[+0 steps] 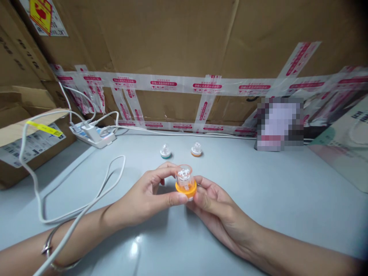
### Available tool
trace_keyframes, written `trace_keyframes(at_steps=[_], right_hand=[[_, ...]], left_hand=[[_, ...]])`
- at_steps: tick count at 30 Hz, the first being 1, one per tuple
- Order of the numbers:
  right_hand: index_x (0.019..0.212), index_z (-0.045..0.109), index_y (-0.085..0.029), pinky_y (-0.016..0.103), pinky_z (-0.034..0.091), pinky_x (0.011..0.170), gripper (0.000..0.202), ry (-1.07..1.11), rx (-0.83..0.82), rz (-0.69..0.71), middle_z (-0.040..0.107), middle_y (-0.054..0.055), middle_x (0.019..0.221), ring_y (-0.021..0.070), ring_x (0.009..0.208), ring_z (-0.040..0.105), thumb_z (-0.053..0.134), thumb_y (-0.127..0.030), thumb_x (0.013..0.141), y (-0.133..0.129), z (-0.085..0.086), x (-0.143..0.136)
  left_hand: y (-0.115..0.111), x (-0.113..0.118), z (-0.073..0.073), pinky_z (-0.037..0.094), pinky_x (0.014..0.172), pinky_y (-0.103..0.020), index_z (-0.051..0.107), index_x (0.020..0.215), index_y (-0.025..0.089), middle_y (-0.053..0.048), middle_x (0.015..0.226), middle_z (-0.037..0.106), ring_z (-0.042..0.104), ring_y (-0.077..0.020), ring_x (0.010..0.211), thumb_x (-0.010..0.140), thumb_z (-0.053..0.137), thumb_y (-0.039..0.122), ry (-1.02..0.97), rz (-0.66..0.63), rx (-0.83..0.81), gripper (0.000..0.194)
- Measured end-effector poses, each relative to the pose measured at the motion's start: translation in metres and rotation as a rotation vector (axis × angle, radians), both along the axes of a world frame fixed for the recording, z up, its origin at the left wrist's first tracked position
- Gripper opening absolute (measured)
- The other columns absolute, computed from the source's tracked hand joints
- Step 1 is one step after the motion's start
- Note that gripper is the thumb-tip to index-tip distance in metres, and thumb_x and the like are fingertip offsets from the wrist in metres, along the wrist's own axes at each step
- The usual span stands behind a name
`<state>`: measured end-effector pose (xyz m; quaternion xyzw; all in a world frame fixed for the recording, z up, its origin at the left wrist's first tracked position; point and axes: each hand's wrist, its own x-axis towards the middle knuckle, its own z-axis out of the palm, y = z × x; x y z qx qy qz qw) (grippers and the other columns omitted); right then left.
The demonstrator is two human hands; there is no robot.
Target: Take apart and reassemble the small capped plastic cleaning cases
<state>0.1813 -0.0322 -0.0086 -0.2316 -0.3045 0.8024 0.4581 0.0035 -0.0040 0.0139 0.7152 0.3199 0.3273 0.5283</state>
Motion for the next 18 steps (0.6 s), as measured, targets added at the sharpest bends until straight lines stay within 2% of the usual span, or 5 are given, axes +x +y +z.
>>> trace_keyframes(at_steps=[6, 13, 18], right_hand=[[0.099, 0.048, -0.016, 0.032, 0.043, 0.095, 0.025, 0.061, -0.034, 0.11, 0.065, 0.005, 0.097, 0.0133, 0.096, 0.062, 0.065, -0.016, 0.081, -0.0015, 0.0022, 0.0032], [0.088, 0.046, -0.018, 0.027, 0.046, 0.088, 0.026, 0.055, -0.008, 0.054, 0.066, 0.002, 0.089, 0.0086, 0.086, 0.062, 0.069, -0.014, 0.077, -0.001, 0.0024, 0.0021], [0.084, 0.044, -0.02, 0.025, 0.044, 0.086, 0.025, 0.065, 0.041, 0.02, 0.068, 0.0, 0.085, 0.0073, 0.082, 0.061, 0.067, -0.014, 0.079, -0.0026, 0.0004, -0.0003]], left_hand=[[0.0, 0.0009, -0.0005, 0.034, 0.082, -0.029, 0.065, 0.093, 0.023, 0.0, 0.098, 0.055, 0.047, -0.0167, 0.092, 0.081, 0.063, 0.027, -0.018, -0.006, -0.006, 0.013], [0.0006, 0.0019, -0.0034, 0.035, 0.08, -0.029, 0.065, 0.088, 0.022, 0.0, 0.096, 0.055, 0.049, -0.0173, 0.093, 0.077, 0.068, 0.025, -0.026, 0.041, 0.032, 0.012], [-0.0012, 0.0039, -0.0071, 0.035, 0.086, -0.029, 0.067, 0.084, 0.021, 0.0, 0.095, 0.054, 0.05, -0.0168, 0.094, 0.076, 0.069, 0.023, -0.069, 0.062, 0.028, 0.009]])
